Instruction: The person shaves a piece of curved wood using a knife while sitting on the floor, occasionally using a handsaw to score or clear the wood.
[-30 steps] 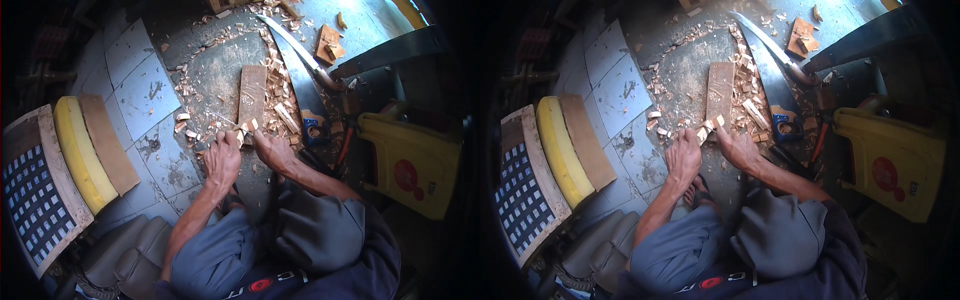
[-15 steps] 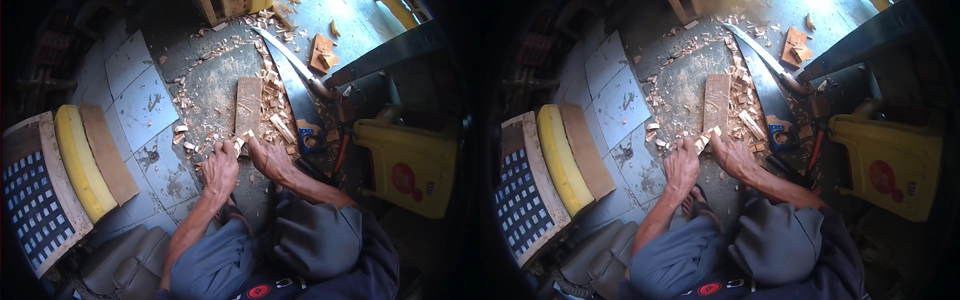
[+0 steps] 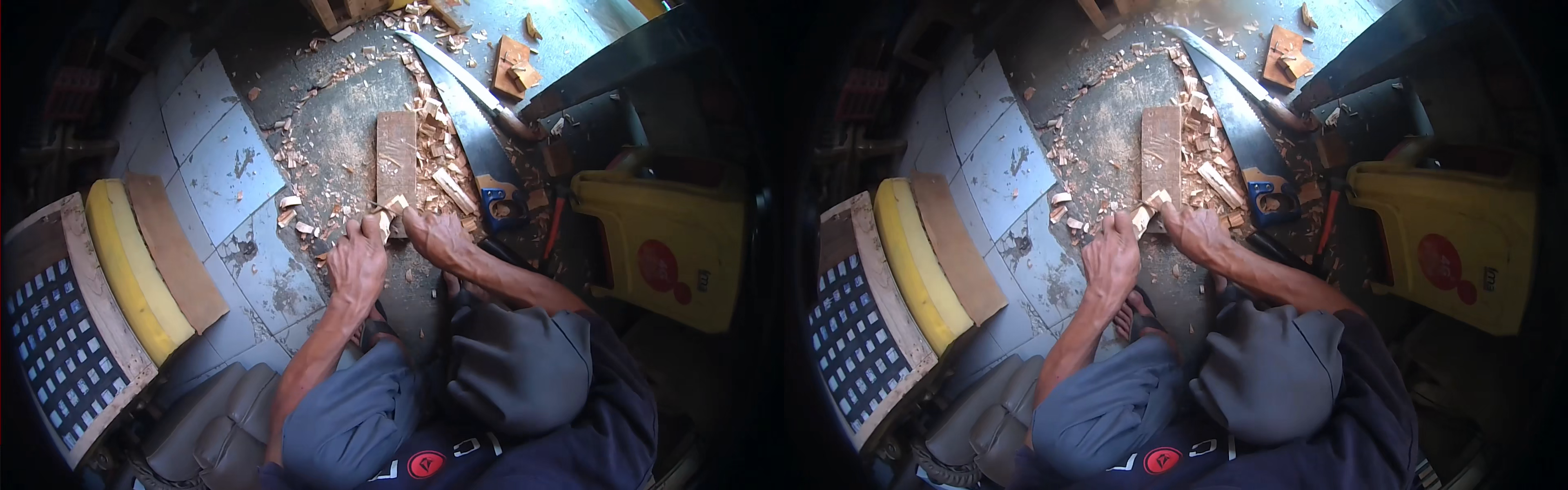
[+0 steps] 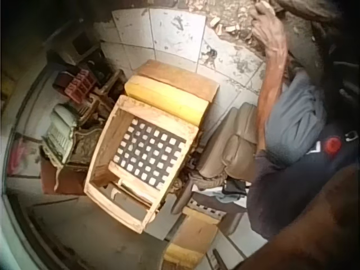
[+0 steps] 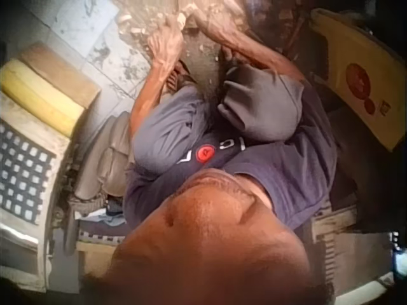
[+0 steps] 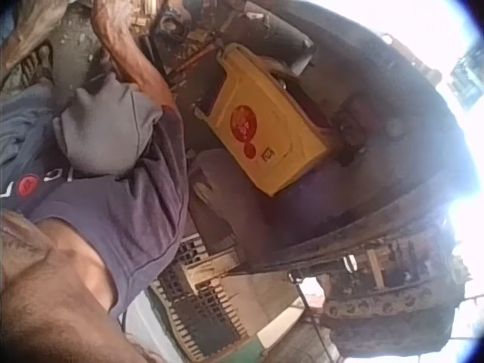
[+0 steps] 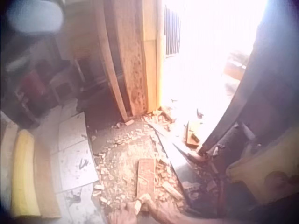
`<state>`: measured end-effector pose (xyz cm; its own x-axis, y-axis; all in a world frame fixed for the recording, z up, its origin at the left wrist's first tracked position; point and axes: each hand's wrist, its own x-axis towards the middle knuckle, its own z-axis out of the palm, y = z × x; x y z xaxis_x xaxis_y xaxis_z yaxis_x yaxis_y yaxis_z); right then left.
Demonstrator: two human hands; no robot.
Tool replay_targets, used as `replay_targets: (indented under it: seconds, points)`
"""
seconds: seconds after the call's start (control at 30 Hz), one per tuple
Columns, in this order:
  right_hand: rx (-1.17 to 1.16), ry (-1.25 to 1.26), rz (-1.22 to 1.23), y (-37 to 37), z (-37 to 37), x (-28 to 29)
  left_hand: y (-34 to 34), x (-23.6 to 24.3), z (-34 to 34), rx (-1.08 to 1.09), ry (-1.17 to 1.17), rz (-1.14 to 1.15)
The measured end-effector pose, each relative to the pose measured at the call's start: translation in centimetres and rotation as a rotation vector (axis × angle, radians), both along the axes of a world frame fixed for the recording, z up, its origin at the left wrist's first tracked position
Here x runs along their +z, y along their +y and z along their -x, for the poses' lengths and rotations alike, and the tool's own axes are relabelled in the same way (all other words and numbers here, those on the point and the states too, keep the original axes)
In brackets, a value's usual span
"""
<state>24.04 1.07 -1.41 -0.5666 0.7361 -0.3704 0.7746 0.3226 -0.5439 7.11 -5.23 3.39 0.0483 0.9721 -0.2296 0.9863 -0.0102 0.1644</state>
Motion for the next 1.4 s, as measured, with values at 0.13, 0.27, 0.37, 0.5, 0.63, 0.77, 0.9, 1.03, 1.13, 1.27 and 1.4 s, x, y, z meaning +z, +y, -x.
replay_targets:
  seconds: [0.13,0.27,0.37,0.5,0.63,0.77,0.9,1.03,1.13,1.27,1.4]
  points:
    - [0.036,0.004,-0.04,0.3,-0.3,-0.1,1.2,-0.3,-0.1,0.034,0.003,0.031]
    - [0.053,-0.038,-0.108,0.4,0.4,0.8,2.0,-0.1,-0.5,0.018,0.03,-0.026]
    - [0.003,-0.047,-0.02,-0.5,-0.4,-0.4,0.1,0.2,-1.1,-0.014,0.02,0.041]
    - [0.07,-0.133,0.089,2.7,0.0,1.3,3.4,0.3,-0.7,0.012,0.009,-0.026]
    - [0.04,-0.063,-0.024,-1.2,-0.2,1.4,-0.2,1.1,-1.6,-0.047,0.083,-0.011]
    - [0.05,-0.097,-0.071,-0.1,0.3,0.7,0.6,-0.1,-1.5,-0.028,0.102,0.026]
    - [-0.084,-0.004,0.166,0.4,-0.8,-1.5,-1.8,-0.1,-1.9,-0.051,0.095,0.012]
    - [-0.433,0.194,0.296,2.1,-1.2,-1.3,-0.8,-1.5,-1.3,-0.064,0.101,-0.071]
    - [-0.504,0.247,0.278,-0.3,-1.9,0.0,-2.9,-2.5,-1.4,-0.097,0.12,-0.141]
    - [-0.542,0.357,0.101,-2.7,-1.3,1.2,-3.4,-2.8,-1.2,-0.115,0.105,-0.18]
    - [-0.291,0.125,0.286,-1.3,-2.0,-0.7,-4.1,-3.5,-1.0,-0.125,0.117,-0.192]
